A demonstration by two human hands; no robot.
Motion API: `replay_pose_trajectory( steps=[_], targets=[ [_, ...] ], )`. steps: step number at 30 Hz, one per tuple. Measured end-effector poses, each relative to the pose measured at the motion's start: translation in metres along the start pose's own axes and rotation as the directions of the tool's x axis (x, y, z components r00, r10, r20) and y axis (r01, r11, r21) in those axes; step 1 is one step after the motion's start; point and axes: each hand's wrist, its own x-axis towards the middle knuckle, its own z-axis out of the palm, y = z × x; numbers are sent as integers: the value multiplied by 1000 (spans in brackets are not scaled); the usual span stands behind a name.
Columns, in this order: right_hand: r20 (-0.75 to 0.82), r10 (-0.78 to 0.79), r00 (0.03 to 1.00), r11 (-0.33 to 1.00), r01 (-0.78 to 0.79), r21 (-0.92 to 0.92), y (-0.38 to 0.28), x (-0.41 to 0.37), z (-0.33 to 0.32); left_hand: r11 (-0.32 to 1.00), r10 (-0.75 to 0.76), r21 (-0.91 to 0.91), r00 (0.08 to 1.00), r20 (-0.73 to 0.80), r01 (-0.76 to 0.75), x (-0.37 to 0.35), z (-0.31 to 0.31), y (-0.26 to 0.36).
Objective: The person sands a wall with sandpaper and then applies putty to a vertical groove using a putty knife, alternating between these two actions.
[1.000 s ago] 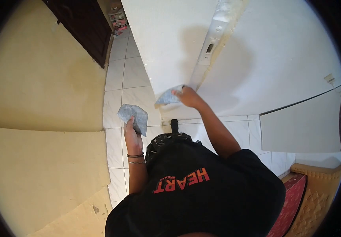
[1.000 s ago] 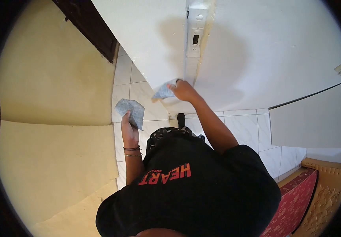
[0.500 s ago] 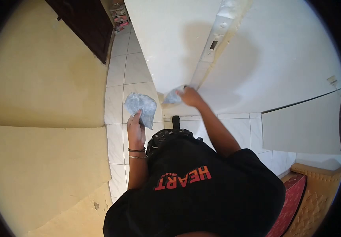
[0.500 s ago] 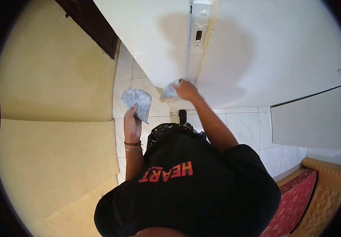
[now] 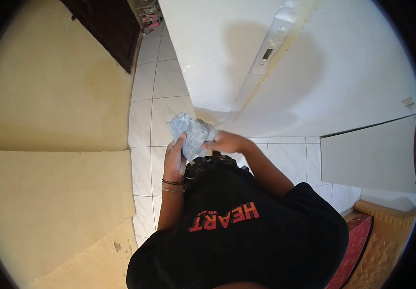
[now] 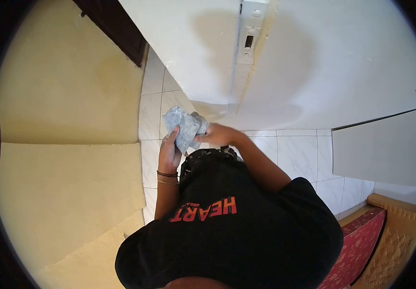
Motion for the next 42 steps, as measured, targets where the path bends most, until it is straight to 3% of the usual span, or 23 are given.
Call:
replay_pose_trajectory(
  steps=[2, 5, 7, 9, 12, 14, 15, 16, 18, 20, 22, 24, 26, 28, 30, 32, 34, 35, 37, 38, 40, 41, 42],
  targets=[
    [157, 391, 907, 917, -399, 23, -16, 0, -33, 996, 72, 55, 997, -29, -70, 0, 1, 2],
    [-74, 336, 939, 921, -310, 236, -33, -4, -56, 965, 151, 222, 988, -42, -138, 3, -1, 7],
    [-71, 331, 941, 918, -304, 254, -45, -1, -58, 935, 156, 328, 987, -36, -136, 3, -1, 10],
    [-71, 323, 944, 916, -294, 273, -47, 1, -49, 877, 81, 469, 995, 66, -102, 1, 4, 13],
    [-97, 237, 967, 955, -213, 209, -35, 4, -22, 850, 127, 503, 987, 95, -158, -4, 16, 15],
    [-8, 261, 965, 958, -258, 123, -26, 6, -15, 869, 168, 461, 983, 72, -182, -3, 15, 14],
    [3, 161, 987, 968, -159, 194, -23, 5, -12, 885, 202, 419, 978, 42, -201, -2, 16, 13],
    [1, 162, 987, 968, -159, 193, -21, 3, -11, 885, 201, 419, 979, 44, -201, -2, 16, 13],
    [4, 274, 962, 962, -274, -25, -19, -1, -10, 871, 292, 399, 955, 52, -288, -3, 18, 12],
    [61, 294, 954, 956, -293, -27, -21, 0, -11, 873, 298, 395, 954, 28, -284, -2, 16, 11],
    [313, 485, 817, 868, -493, -58, -33, 2, -14, 875, 307, 393, 952, 4, -283, 1, 16, 9],
    [318, 486, 814, 854, -519, 25, -33, -5, -4, 867, 368, 377, 929, -44, -326, 4, 15, 6],
    [405, 326, 854, 772, -488, 407, -36, -4, 10, 855, 399, 389, 915, -69, -343, 3, 16, 7],
    [440, 280, 853, 799, -461, 386, -40, -1, 10, 843, 424, 404, 901, -92, -356, 5, 19, 6],
    [525, 352, 775, 864, -485, 137, -59, 5, 10, 806, 372, 504, 928, -25, -309, 7, 19, 4],
    [512, 366, 777, 845, -508, 166, -59, 7, 17, 792, 379, 521, 925, -14, -317, 5, 22, 5],
    [380, 518, 766, 806, -586, 82, -59, 8, 17, 775, 394, 538, 919, -5, -330, 7, 20, 5],
    [380, 515, 768, 810, -581, 78, -60, 8, 12, 822, 415, 461, 906, -83, -334, 8, 16, 7],
    [433, 302, 849, 917, -383, 112, -61, 1, -3, 879, 449, 286, 864, -227, -381, 13, 15, 6],
    [433, 301, 850, 918, -381, 109, -62, -1, -7, 878, 451, 285, 863, -226, -384, 15, 9, 6],
    [304, 112, 946, 731, -286, 620, -65, -5, -13, 815, 507, 430, 838, -202, -389, 20, -19, 4],
    [281, 84, 956, 484, -286, 827, -56, -2, -13, 830, 486, 436, 835, -257, -349, 18, -22, 7],
    [280, 85, 956, 485, -285, 827, -48, -1, -13, 830, 486, 434, 836, -256, -349, 17, -23, 6]
  ],
)
